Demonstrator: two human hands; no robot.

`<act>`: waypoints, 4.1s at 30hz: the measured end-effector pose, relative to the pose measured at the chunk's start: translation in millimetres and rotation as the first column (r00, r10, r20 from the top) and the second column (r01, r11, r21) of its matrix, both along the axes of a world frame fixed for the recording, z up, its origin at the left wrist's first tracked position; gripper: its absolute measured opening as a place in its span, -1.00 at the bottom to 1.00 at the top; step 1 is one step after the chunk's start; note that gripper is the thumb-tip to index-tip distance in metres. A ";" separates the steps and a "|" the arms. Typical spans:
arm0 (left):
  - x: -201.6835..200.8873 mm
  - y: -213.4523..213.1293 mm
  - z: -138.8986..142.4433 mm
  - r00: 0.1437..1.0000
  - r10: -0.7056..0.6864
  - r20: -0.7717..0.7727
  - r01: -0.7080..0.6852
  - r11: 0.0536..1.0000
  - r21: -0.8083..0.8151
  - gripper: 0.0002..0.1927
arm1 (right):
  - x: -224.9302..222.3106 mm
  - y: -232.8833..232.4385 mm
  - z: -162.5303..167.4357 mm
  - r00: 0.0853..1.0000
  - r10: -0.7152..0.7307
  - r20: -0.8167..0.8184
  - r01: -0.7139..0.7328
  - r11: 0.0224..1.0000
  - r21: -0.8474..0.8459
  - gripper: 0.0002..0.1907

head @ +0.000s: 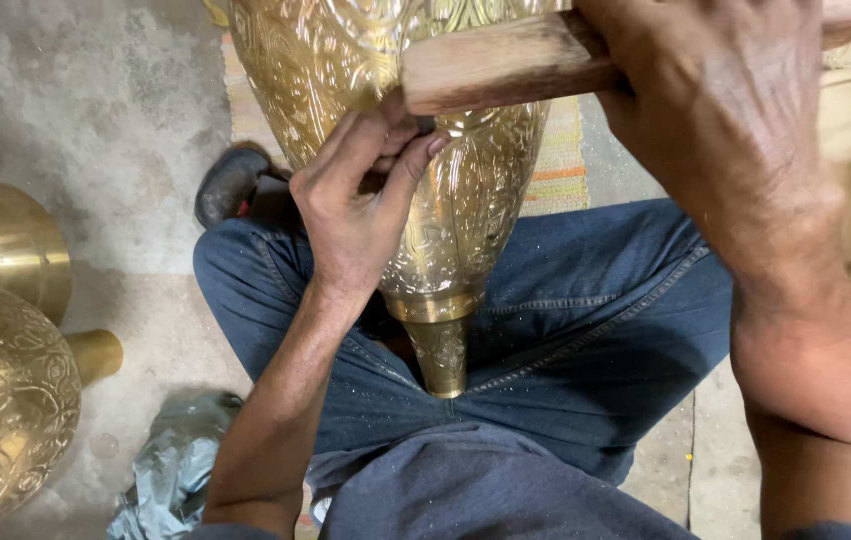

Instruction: The person sits on the floor with a large engraved brass vase held between their legs. They hold a chisel against the vase's decorated surface and strike it with a wooden mallet to work the embossed patterns, repositioning the chisel repeatedly around the vase. They then rub the vase's surface with a flat stone, steadying the vase with the other hand.

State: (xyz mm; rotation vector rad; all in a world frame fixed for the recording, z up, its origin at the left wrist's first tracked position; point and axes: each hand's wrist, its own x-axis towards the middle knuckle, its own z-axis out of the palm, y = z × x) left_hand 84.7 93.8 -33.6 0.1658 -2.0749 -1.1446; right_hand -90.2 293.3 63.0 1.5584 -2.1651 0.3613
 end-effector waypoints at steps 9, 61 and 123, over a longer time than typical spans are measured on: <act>0.3 -0.6 -9.0 1.000 0.016 0.007 -0.016 1.000 0.021 -0.72 | 5.1 -0.5 -3.3 0.959 -0.007 0.282 0.051 0.987 -0.150 -0.77; 21.7 -51.9 80.2 0.891 0.100 0.443 -0.156 0.984 0.090 -0.58 | -16.8 -51.8 -54.4 0.710 0.529 0.465 -0.329 0.833 -0.445 -0.05; 35.3 17.3 22.2 0.881 0.403 0.247 -0.279 0.865 -0.416 -0.53 | 42.6 -78.9 -86.5 0.874 0.196 0.444 -0.082 0.961 -0.263 0.04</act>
